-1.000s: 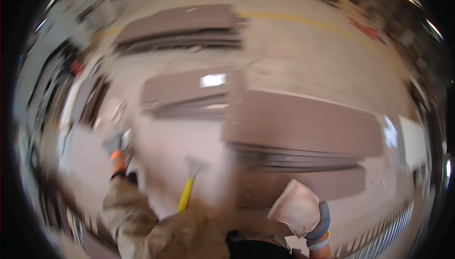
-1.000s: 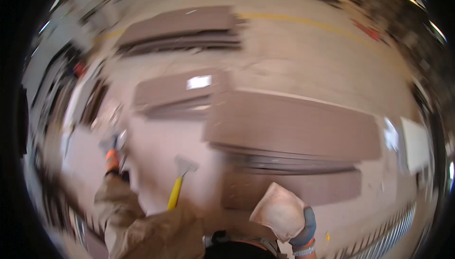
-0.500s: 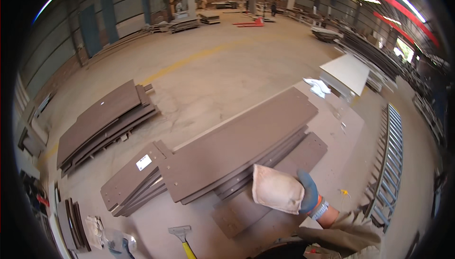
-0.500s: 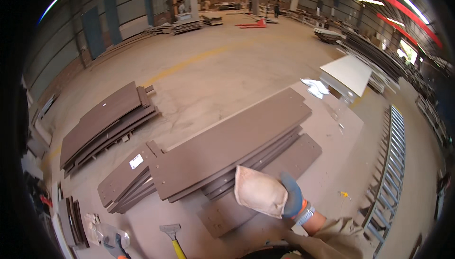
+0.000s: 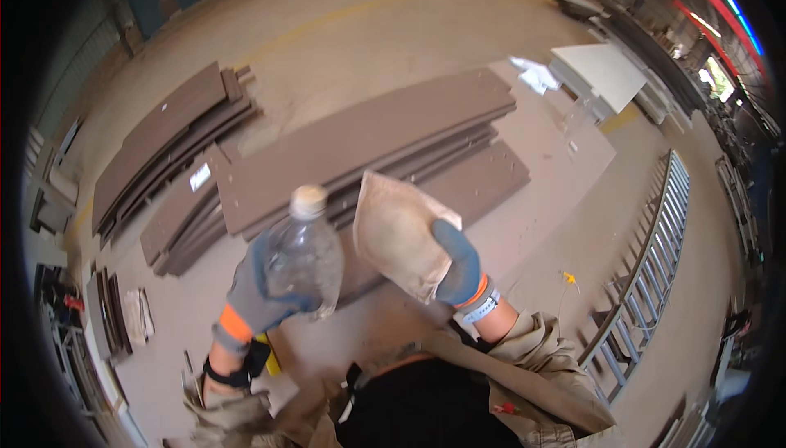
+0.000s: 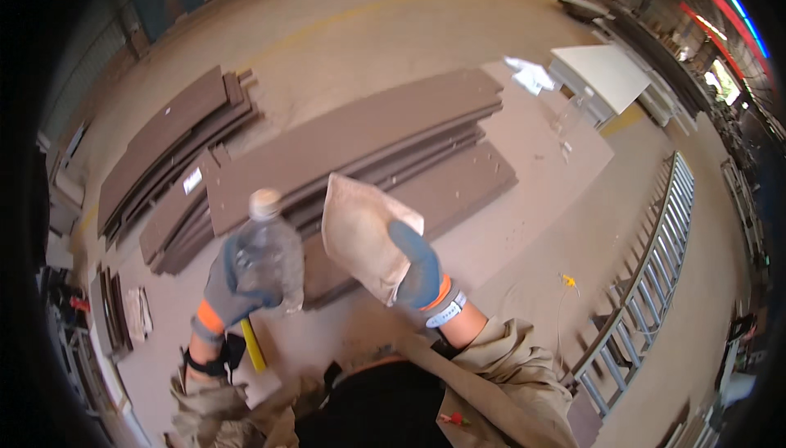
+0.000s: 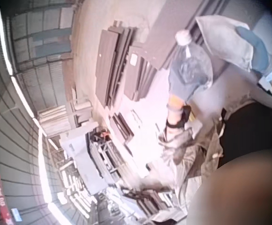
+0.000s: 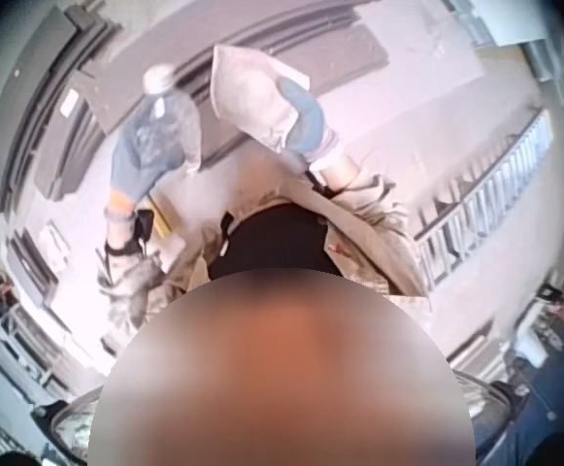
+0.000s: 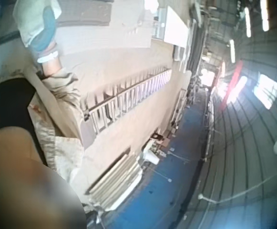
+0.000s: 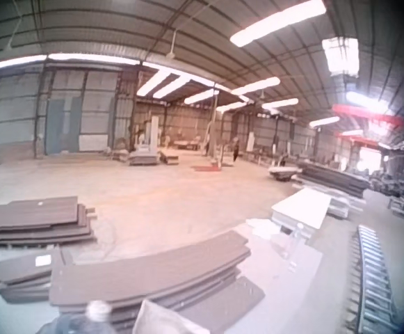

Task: Cleaning and wiping manufactured wood or bamboo boards on a workbench using a cloth and scraper.

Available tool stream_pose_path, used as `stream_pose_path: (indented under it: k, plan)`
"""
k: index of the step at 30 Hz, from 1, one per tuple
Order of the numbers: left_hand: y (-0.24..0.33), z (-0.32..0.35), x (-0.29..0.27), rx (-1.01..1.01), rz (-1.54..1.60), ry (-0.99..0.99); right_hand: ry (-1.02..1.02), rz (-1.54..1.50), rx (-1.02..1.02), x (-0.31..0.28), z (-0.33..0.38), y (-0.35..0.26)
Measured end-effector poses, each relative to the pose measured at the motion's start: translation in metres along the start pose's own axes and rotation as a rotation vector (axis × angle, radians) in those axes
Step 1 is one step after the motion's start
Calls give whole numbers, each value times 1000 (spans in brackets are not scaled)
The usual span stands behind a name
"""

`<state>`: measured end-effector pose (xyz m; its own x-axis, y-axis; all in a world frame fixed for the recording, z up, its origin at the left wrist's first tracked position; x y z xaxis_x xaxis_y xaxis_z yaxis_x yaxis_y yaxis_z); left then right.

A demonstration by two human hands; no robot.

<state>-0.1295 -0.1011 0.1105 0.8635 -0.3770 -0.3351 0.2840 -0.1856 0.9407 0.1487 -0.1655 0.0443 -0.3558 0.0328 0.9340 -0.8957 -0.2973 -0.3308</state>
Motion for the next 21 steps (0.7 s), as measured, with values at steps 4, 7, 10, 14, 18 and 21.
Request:
stream_pose_path:
  k: [4,7,10,14,18,21]
  plan:
    - [9,-2,34,-97,-201,-216,-43,115,-92,-5,24,-3]
    - [9,-5,54,-127,-347,-344,-45,91,-118,-26,31,-3]
    - [8,-3,69,-131,-509,-455,-48,59,-107,-38,39,0]
    - [16,-3,78,-285,-571,-597,-25,94,-114,-45,37,4]
    - [19,3,78,-343,-667,-623,-70,5,-76,-64,29,8]
    - [25,4,78,-348,-668,-651,-13,16,-71,-72,25,10]
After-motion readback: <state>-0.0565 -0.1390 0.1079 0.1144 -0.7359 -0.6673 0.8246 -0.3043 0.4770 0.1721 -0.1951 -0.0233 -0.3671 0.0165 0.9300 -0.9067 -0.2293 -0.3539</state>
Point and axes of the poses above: each hand's wrist, its own z-axis away from the middle knuckle, its own x-axis out of the palm, y = z × x, the point moved 1 cm from there along -z, towards the middle knuckle, and after that the axes turned 6 degrees about z, right-handed, at the moved point
